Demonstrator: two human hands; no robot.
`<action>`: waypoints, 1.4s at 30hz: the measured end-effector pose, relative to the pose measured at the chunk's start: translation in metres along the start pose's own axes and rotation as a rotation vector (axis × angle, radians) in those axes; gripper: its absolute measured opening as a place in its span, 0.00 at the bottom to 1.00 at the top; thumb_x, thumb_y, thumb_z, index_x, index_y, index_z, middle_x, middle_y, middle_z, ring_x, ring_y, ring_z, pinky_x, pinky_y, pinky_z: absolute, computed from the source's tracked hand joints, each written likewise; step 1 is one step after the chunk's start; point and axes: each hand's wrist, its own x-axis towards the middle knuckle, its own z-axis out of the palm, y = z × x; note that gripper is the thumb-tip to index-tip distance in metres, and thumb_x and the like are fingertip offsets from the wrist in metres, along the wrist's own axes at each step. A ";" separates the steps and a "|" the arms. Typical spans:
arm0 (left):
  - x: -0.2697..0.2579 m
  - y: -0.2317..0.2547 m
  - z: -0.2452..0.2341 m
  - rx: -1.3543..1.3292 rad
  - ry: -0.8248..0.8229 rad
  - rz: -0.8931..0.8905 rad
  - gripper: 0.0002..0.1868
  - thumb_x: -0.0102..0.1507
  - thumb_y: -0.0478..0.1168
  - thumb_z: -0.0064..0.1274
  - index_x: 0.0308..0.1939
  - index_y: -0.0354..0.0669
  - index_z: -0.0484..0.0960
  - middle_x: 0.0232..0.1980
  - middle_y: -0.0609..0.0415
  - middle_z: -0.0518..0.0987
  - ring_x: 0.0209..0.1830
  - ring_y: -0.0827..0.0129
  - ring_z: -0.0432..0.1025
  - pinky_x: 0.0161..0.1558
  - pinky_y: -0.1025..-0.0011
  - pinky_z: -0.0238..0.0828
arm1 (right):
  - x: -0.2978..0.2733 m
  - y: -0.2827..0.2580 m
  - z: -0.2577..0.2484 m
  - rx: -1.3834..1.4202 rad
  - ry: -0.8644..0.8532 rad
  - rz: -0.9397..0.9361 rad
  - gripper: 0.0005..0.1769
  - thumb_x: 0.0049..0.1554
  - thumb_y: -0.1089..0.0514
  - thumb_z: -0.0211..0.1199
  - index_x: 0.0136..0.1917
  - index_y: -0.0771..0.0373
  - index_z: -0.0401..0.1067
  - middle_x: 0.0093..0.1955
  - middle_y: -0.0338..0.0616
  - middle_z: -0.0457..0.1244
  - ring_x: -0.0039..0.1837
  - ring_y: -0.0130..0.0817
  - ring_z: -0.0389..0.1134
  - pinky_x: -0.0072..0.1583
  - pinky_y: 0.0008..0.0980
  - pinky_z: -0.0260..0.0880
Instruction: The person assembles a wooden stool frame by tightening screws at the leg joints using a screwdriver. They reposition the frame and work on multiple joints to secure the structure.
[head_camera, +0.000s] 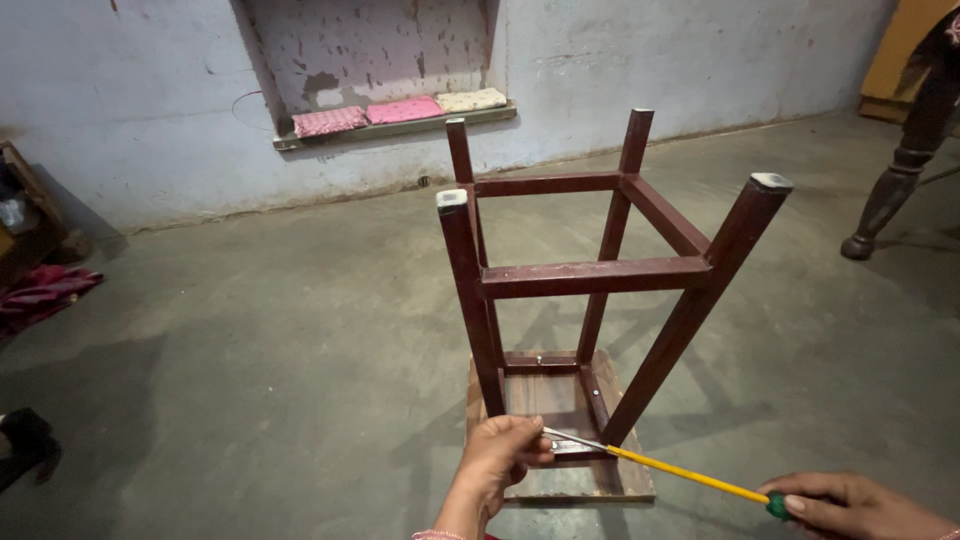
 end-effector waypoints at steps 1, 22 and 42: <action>0.001 -0.001 0.000 0.000 0.014 0.004 0.08 0.66 0.43 0.58 0.39 0.42 0.80 0.33 0.54 0.86 0.29 0.74 0.80 0.20 0.82 0.57 | 0.000 -0.001 0.000 -0.003 0.000 -0.003 0.19 0.66 0.49 0.59 0.66 0.58 0.75 0.39 0.43 0.64 0.40 0.31 0.63 0.45 0.32 0.68; -0.012 0.029 0.009 0.215 0.599 0.602 0.17 0.59 0.40 0.60 0.52 0.45 0.82 0.48 0.55 0.87 0.48 0.70 0.82 0.50 0.70 0.78 | -0.152 -0.156 0.092 -0.856 0.477 -0.173 0.15 0.54 0.40 0.67 0.53 0.42 0.81 0.47 0.30 0.77 0.51 0.27 0.80 0.59 0.30 0.78; -0.015 0.038 0.003 0.276 0.654 0.468 0.15 0.61 0.40 0.59 0.52 0.46 0.85 0.46 0.54 0.89 0.46 0.70 0.84 0.49 0.71 0.77 | -0.154 -0.203 0.101 -1.034 0.418 -0.408 0.14 0.54 0.40 0.67 0.50 0.44 0.83 0.45 0.28 0.73 0.46 0.29 0.76 0.51 0.33 0.77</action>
